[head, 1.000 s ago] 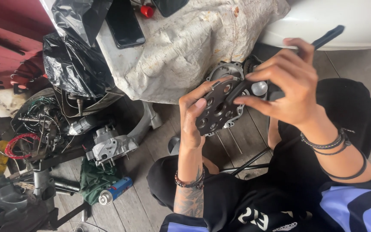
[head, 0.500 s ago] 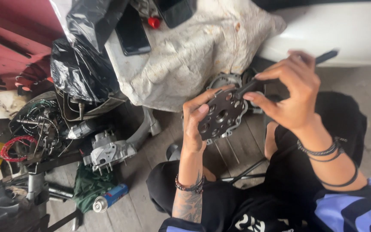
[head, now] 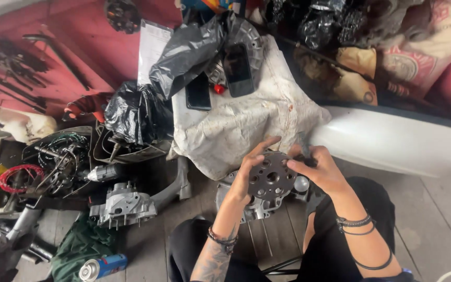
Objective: The person sits on the floor and files the edges of a circular metal part with multiple holes using a metal file. They rotate the part to work on different edges and inspect the surface after filing.
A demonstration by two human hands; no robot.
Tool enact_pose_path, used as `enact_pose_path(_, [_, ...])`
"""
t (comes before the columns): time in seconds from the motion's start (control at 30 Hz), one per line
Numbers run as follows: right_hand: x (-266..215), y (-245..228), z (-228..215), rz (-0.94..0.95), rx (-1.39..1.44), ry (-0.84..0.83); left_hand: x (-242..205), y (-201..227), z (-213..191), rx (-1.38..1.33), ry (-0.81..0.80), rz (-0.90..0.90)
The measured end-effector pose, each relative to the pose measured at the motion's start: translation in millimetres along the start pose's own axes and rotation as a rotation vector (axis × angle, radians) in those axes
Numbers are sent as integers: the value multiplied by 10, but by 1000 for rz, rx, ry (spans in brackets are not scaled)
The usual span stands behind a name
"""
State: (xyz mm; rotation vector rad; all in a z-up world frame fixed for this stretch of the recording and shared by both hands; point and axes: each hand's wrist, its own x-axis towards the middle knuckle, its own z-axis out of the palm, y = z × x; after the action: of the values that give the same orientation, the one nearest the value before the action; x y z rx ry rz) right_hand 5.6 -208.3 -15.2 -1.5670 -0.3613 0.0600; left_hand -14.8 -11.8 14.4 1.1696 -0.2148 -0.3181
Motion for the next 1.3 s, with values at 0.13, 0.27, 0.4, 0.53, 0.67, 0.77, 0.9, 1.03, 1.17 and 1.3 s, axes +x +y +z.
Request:
enact_pose_path(0.13, [-42, 143, -75, -3, 49, -95, -117, -15, 2, -146, -37, -100])
enact_pose_path(0.27, [-99, 238, 6, -18, 8, -63, -284, -172, 19, -118, 60, -115])
enact_pose_path(0.4, [-347, 249, 143, -13, 21, -43, -716, -82, 281, -6, 274, -128])
enact_pose_path(0.53, [-880, 205, 311, 34, 17, 11, -1109, -739, 177, 186, 384, 48])
enact_pose_path(0.67, [-1403, 225, 382, 54, 40, 102, -1473, -1053, 337, 243, 417, 167])
enact_pose_path(0.77, [-1764, 264, 405, 95, 59, 234, -1658, -1031, 579, 182, 463, 208])
enact_pose_path(0.9, [-2259, -263, 390, 85, -18, 132, -1973, -663, 1005, 37, 517, 279])
enact_pose_path(1.03, [-2511, -476, 357, -11, -13, 118, -2145, -479, 1219, 81, 440, 279])
enact_pose_path(1.17, [-2748, -239, 222, -113, 130, 236, -2293, -606, 1229, 234, 321, 277])
enact_pose_path(1.3, [-2762, -544, 361, -103, 256, 220, -2334, -377, 1301, 366, 317, 402])
